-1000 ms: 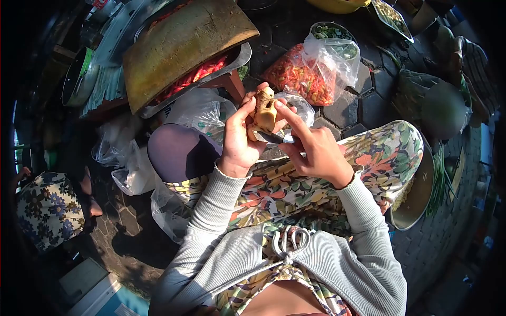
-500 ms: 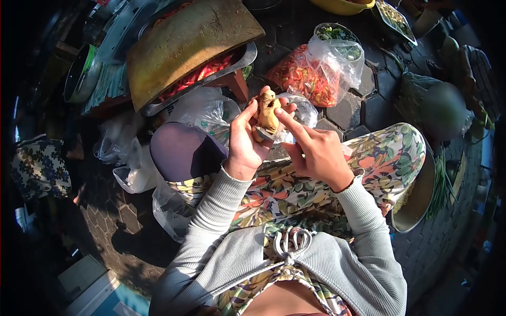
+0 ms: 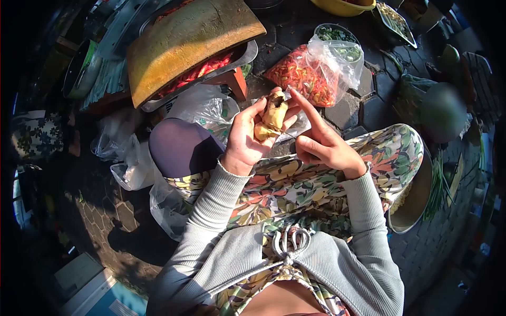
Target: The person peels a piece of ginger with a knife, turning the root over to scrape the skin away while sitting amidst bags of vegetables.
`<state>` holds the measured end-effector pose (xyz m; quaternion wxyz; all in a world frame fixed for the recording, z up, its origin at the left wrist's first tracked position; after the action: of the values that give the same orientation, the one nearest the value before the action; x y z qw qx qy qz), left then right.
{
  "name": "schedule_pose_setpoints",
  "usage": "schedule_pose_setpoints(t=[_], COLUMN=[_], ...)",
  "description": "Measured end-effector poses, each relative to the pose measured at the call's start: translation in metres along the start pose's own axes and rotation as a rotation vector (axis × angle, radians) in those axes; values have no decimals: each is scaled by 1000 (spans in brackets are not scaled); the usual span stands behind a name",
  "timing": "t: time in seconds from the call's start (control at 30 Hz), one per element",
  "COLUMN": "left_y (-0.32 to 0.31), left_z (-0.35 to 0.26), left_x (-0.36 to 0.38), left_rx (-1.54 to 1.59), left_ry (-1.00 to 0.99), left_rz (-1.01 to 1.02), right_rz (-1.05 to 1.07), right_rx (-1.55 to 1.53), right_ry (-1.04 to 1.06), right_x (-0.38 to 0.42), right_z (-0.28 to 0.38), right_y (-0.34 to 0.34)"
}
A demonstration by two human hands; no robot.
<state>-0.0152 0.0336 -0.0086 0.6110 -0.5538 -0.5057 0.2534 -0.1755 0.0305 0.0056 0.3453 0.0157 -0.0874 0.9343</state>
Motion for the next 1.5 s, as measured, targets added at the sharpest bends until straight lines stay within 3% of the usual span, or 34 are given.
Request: schedule_pose_setpoints(t=[0.03,0.57,0.73,0.97,1.37,1.47,1.5], left_y=[-1,-2,5,6,-6,-6,-3], left_z=[1,2,0,2,0,1,1], left_x=[0,4,2,1,2,2,-1], left_rx=[-5,-49,-124,-43,-246,-320,-365], left_ry=[-39,-74,-65,-62,-81,-134,-268], left_rz=[-76,-73,51,46,14,9,-15], right_rz=[24,-15,-7,-25,21,38,10], right_rx=[-44,57,106,58,61,107,154], right_ry=[-29,-7,-59,-50,-162,-176,-171], right_x=[1,-4,-5,-7,-7,-6,-6], right_z=[-1,2,0,-3,10,13,10], right_y=[0,-6,-6,-9,-11,-11,-10])
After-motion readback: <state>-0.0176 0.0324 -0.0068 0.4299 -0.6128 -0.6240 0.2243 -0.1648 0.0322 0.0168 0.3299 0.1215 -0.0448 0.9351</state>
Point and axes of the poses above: each hand's wrist, its own x-axis away from the middle knuckle, its own y-axis out of the back of the hand, z = x × y, the point moved 3 cm from there along -x, towards the middle knuckle, and after that the axes turned 9 degrees about x, right-handed, at the moved point
